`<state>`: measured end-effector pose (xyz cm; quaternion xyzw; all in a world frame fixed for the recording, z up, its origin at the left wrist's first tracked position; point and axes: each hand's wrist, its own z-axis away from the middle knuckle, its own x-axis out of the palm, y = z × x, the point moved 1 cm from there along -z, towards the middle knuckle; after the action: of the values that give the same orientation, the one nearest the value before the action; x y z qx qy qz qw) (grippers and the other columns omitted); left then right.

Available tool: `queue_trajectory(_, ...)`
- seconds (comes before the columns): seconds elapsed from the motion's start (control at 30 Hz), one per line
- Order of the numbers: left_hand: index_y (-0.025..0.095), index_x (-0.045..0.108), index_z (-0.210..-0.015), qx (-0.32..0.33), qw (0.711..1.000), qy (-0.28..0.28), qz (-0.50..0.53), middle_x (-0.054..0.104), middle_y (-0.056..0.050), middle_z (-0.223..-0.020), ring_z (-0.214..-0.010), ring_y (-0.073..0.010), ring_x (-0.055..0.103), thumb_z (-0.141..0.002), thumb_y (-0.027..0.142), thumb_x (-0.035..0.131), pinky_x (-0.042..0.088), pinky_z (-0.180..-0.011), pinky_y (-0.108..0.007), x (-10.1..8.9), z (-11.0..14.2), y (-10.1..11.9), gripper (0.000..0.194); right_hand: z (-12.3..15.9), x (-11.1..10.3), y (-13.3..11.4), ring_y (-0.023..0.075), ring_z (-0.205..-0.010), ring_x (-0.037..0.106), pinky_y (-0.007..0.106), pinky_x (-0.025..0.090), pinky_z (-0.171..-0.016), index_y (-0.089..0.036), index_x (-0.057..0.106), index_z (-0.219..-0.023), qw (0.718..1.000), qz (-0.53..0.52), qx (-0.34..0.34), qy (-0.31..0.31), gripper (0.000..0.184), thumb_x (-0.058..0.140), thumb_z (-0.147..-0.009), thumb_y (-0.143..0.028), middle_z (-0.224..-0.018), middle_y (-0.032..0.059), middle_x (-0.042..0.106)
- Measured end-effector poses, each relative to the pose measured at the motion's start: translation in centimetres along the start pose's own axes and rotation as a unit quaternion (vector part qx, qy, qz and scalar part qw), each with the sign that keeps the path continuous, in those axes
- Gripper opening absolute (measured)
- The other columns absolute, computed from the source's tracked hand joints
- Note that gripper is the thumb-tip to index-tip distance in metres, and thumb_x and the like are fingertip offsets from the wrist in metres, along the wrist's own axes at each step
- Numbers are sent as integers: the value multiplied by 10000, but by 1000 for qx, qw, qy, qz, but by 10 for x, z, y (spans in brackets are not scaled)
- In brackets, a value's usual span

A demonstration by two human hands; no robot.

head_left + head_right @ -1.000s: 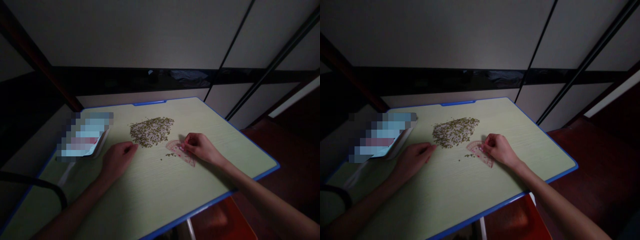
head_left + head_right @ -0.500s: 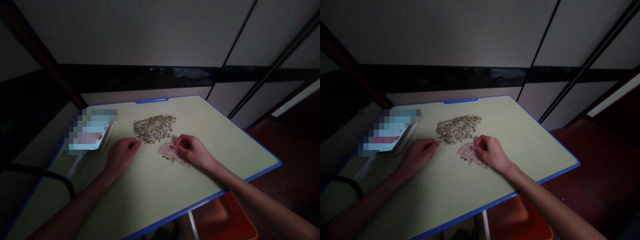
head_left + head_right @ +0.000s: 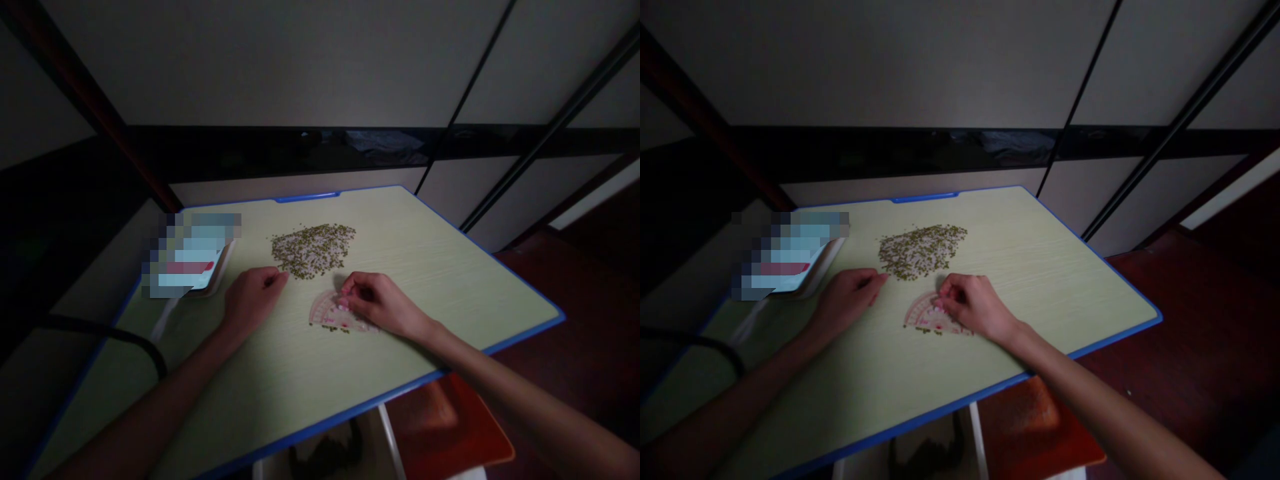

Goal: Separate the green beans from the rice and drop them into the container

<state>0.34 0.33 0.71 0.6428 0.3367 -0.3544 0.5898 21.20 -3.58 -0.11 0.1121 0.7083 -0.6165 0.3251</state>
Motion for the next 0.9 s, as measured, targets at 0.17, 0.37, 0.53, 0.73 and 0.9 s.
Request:
queue_trajectory(0.17, 202, 375, -424, 1, 1000, 4, -1, 364, 44, -395, -451, -112, 374, -715, 422, 393, 196, -486, -254, 0, 0, 0, 365, -5, 1, -5, 73, -520, 401, 204, 292, -493, -128, 592, -794, 998, 2, -37, -44, 137, 579, -773, -263, -580, -27, 474)
queue_trajectory(0.37, 199, 384, -432, -2, 1000, 9, -3, 378, 41, -407, -449, -109, 370, -716, 424, 395, 194, -479, -251, 0, 1, 0, 362, -11, 4, -9, 69, -517, 396, 194, 294, -487, -109, 612, -798, 993, -20, -78, -90, 133, 596, -770, -239, -570, -36, 447)
queue_trajectory(0.53, 200, 382, -434, -1, 1000, 10, -7, 383, 35, -409, -455, -113, 376, -723, 412, 392, 195, -471, -249, 1, 1, -1, 359, -10, 7, -11, 64, -511, 378, 185, 293, -479, -113, 625, -796, 988, -17, -116, -101, 127, 620, -755, -232, -568, -43, 434)
queue_trajectory(0.73, 203, 377, -435, 0, 1000, 10, -10, 390, 33, -415, -459, -116, 371, -725, 419, 393, 199, -473, -251, 1, 0, -1, 362, -2, 10, -15, 63, -510, 379, 188, 305, -475, -114, 598, -775, 990, -78, -74, -96, 124, 600, -763, -238, -566, -42, 433)
queue_trajectory(0.9, 203, 367, -434, 0, 1000, 10, -12, 380, 35, -412, -458, -115, 376, -729, 415, 394, 201, -478, -249, 1, 0, -1, 364, 12, 1, -7, 68, -502, 404, 196, 305, -457, -128, 532, -751, 994, -104, 11, -25, 101, 551, -767, -226, -593, -18, 491)
